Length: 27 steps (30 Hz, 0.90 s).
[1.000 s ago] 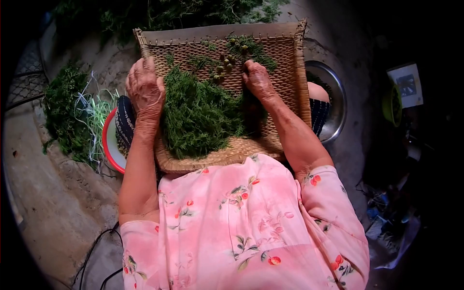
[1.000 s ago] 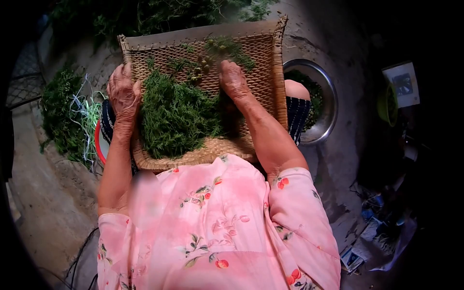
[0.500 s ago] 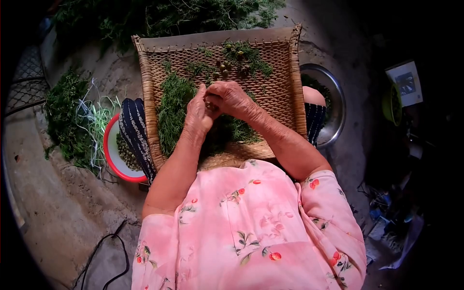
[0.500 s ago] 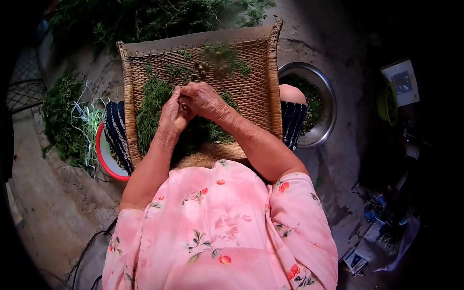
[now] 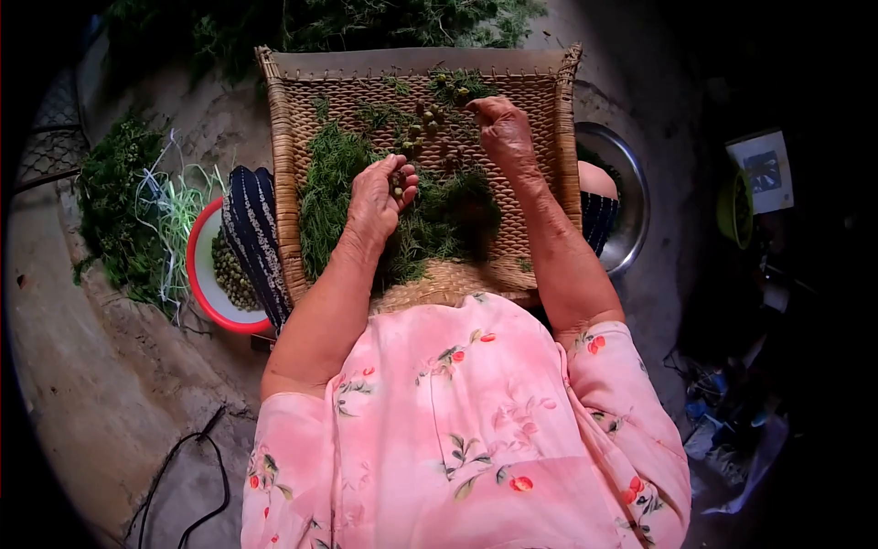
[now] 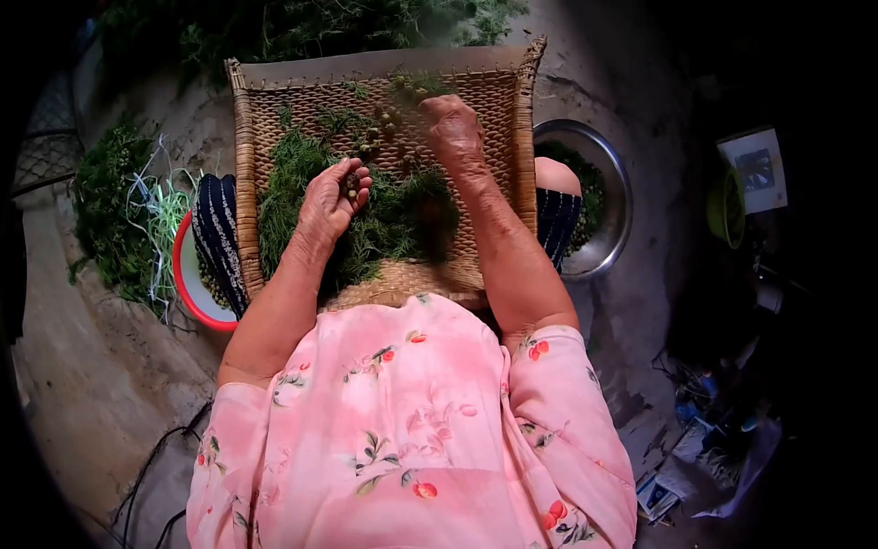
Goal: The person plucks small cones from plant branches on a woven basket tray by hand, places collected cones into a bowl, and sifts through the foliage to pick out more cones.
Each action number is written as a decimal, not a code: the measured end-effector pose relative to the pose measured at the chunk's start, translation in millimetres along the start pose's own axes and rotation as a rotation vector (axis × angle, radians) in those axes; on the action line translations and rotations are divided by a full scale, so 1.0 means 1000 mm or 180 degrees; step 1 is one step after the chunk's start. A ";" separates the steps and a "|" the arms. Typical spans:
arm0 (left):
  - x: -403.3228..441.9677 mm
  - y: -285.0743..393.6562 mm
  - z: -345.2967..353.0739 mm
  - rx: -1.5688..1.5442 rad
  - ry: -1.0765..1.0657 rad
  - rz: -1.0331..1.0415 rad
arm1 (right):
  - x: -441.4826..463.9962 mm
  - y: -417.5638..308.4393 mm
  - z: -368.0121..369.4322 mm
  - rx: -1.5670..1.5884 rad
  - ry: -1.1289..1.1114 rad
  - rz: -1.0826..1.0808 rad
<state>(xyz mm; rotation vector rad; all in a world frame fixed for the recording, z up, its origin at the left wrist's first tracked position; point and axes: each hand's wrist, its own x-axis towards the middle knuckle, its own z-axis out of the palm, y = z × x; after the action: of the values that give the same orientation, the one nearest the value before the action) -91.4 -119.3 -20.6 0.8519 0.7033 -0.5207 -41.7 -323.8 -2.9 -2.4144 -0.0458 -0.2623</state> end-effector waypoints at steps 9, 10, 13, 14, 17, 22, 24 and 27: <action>-0.001 -0.002 0.000 0.0100 0.0033 0.0055 | -0.007 0.018 0.007 0.0008 -0.1087 0.0525; -0.001 -0.003 -0.001 0.0156 -0.0018 0.0061 | -0.010 0.013 0.009 -0.0305 -0.1271 0.0520; -0.001 -0.005 0.001 0.0264 -0.0120 0.0047 | -0.017 0.010 0.013 -0.0812 -0.1301 0.0254; -0.002 -0.005 0.001 0.0301 -0.0169 0.0025 | -0.017 0.008 0.011 -0.0810 -0.1296 0.0254; -0.002 -0.005 0.001 0.0348 -0.0189 -0.0008 | -0.016 0.002 0.004 -0.0735 -0.1323 0.0271; 0.000 -0.007 0.001 0.0247 -0.0196 -0.0043 | -0.013 -0.008 -0.009 0.0273 -0.1399 0.0374; -0.002 -0.005 0.002 0.0190 -0.0219 -0.0074 | -0.013 -0.038 -0.027 0.1612 -0.2264 0.0741; -0.004 -0.004 0.005 0.0170 -0.0275 -0.0145 | -0.015 -0.025 -0.009 0.1234 -0.1622 0.0384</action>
<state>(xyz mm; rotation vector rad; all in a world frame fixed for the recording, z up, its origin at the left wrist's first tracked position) -95.0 -124.9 -17.1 0.8597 0.6330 -0.6160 -60.3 -310.0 17.0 -2.0293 -0.1640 0.3887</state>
